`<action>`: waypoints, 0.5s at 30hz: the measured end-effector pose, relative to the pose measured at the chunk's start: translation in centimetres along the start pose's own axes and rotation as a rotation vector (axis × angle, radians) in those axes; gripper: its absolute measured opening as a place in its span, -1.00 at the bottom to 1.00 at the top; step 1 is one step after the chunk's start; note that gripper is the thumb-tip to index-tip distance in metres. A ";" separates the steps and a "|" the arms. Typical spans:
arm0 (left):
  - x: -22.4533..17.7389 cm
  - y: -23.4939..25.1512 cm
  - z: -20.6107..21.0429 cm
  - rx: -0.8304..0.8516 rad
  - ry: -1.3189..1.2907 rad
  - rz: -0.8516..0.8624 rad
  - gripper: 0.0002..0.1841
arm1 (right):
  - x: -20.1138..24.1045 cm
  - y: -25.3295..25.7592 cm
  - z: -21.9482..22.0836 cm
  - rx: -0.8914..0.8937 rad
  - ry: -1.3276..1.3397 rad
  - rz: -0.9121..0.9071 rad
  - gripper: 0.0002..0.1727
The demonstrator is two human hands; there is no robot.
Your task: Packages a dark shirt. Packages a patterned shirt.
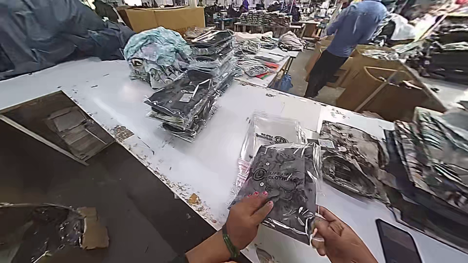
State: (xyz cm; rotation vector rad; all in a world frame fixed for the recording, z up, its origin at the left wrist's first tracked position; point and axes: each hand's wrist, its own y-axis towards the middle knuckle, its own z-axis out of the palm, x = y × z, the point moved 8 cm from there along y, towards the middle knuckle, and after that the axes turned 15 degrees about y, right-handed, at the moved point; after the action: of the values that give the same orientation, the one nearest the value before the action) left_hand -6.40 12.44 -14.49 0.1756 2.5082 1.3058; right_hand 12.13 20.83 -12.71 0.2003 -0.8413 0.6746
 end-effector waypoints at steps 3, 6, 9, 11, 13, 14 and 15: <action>4.7 2.3 -2.2 -0.112 -0.134 -0.112 -0.72 | 3.2 1.0 1.6 -0.173 -0.581 -0.358 -0.64; 11.2 4.9 -5.5 -0.184 -0.441 -0.483 -0.76 | 5.2 1.7 2.5 -0.364 -1.171 -0.649 -0.45; 16.0 8.4 -10.8 -0.159 -0.571 -0.413 -0.81 | 4.8 2.7 6.0 -0.318 -1.332 -0.788 0.02; 16.8 10.7 -15.0 -0.064 -0.503 -0.071 -0.77 | 4.9 3.3 10.8 -0.210 -1.477 -0.914 0.22; 16.5 12.2 -18.4 -0.012 -0.390 0.185 -0.75 | 4.6 4.2 15.7 -0.047 -1.595 -0.940 0.10; 16.5 12.7 -19.6 -0.017 -0.370 0.248 -0.75 | 4.2 4.9 17.8 0.045 -1.613 -0.934 -0.05; 16.8 13.0 -20.5 -0.042 -0.361 0.266 -0.75 | 3.7 5.8 19.1 0.122 -1.587 -0.919 -0.28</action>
State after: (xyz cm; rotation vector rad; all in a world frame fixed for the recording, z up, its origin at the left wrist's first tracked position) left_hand -29.34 8.18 3.58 0.6911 2.2018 1.2857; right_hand -1.60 19.04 2.10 1.2385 -1.9894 -0.4856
